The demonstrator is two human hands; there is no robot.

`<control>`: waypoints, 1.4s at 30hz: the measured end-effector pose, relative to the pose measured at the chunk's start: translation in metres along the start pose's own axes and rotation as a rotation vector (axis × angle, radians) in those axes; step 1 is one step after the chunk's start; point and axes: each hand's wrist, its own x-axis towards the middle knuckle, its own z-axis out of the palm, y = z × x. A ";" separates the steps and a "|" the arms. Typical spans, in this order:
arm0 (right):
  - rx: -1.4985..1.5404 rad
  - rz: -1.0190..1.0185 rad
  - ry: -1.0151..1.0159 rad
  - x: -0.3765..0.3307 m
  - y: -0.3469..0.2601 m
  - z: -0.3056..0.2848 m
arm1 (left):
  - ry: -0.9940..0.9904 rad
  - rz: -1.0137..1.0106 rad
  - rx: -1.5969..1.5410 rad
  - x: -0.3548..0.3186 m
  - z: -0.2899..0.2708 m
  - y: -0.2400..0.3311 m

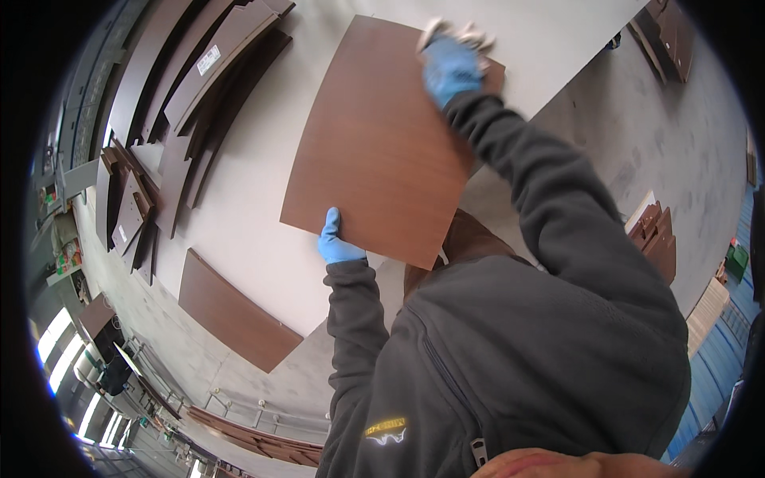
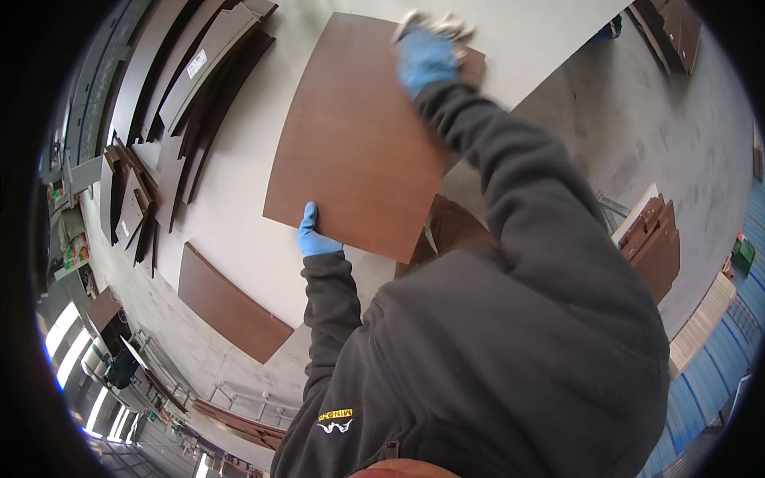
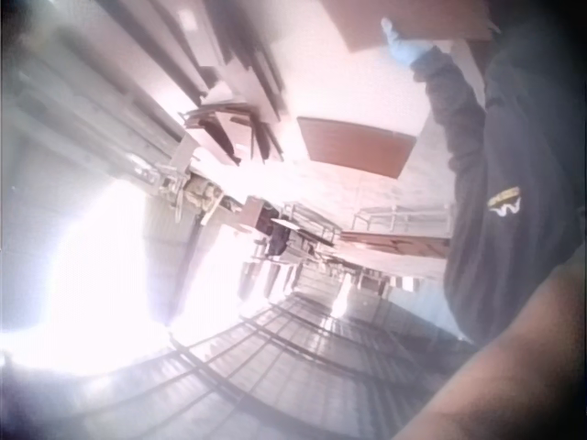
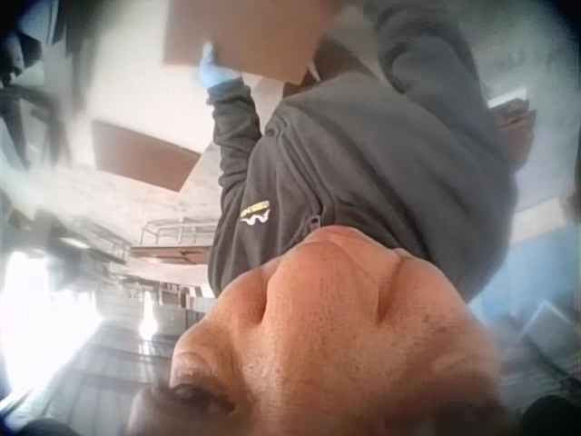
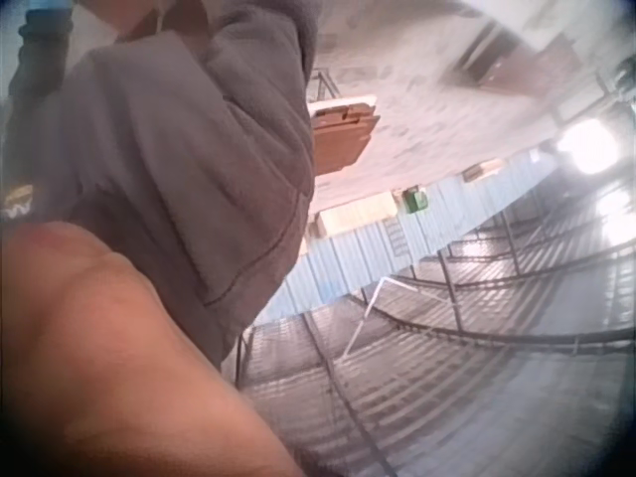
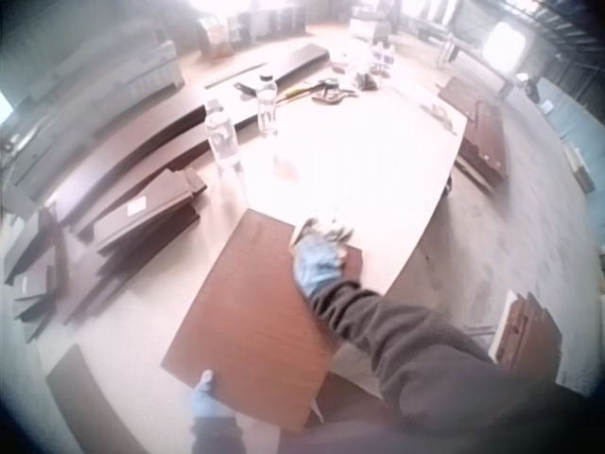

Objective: The person wipes brown wooden panels with a cloth, then stacks them on a pile. The person repeats this process for several panels, wiping each one and adding it to the stack.

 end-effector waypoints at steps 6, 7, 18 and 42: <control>0.441 -0.835 -0.027 -0.132 -0.154 0.051 | -0.040 0.011 0.125 0.008 -0.010 0.008; 0.483 -0.809 -0.039 -0.106 -0.139 0.048 | -0.005 0.045 0.091 0.007 -0.009 0.007; 0.215 -0.751 0.050 -0.015 -0.159 0.041 | 0.038 0.041 0.035 0.004 -0.002 0.002; 0.137 -0.569 -0.014 -0.073 -0.023 -0.005 | 0.060 0.023 0.050 0.004 -0.008 -0.007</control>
